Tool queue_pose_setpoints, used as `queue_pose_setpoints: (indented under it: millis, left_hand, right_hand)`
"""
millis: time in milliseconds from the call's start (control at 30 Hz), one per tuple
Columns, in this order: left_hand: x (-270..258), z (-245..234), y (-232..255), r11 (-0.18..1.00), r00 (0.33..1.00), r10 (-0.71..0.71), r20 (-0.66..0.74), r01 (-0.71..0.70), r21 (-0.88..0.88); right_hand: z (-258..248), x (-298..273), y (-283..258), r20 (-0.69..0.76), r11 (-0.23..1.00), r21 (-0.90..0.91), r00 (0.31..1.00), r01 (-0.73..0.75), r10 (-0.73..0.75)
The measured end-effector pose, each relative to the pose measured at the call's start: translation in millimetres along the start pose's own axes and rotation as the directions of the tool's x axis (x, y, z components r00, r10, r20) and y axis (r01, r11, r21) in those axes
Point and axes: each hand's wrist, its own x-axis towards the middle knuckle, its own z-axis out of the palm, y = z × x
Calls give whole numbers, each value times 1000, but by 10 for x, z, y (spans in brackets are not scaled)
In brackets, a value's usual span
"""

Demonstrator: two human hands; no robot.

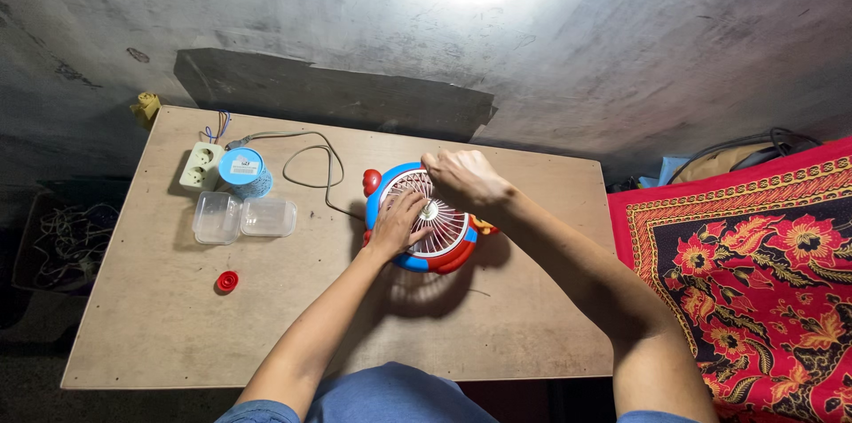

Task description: The person assembles a small Mario-themed desk fan. They use a screwdriver to tighten the central hub, attach the fan blades, place the front grille, and secure the red center cap.

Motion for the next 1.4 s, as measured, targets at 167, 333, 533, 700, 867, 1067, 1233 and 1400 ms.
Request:
queue_pose_setpoints:
  millis: [167, 333, 533, 700, 867, 1067, 1233, 1400]
  left_hand:
    - [0, -32, 56, 992, 994, -86, 64, 79, 101]
    - [-46, -28, 56, 989, 994, -90, 54, 83, 127]
    - [-155, -20, 68, 986, 995, -93, 29, 88, 144]
    - [-219, -18, 49, 981, 997, -74, -7, 74, 179]
    - [-233, 18, 32, 986, 997, -78, -13, 79, 144]
    - [-239, 78, 4, 976, 995, -96, 15, 91, 200]
    - [-250, 63, 24, 975, 995, -100, 8, 96, 200]
    - [-269, 52, 64, 965, 993, -119, 0, 116, 236]
  right_hand:
    - [84, -52, 59, -129, 978, -126, 975, 166, -182]
    - [259, -63, 48, -41, 954, -205, 972, 218, -231]
    - [273, -178, 178, -168, 969, 18, 956, 246, -240]
    - [212, -148, 146, 48, 994, 71, 996, 78, -82]
    - [169, -158, -93, 114, 1000, 8, 993, 11, -12]
    - [227, -227, -186, 282, 861, -423, 944, 282, -170]
    - [445, -167, 56, 130, 967, -71, 964, 243, -233]
    - [481, -112, 216, -275, 890, 51, 863, 454, -424]
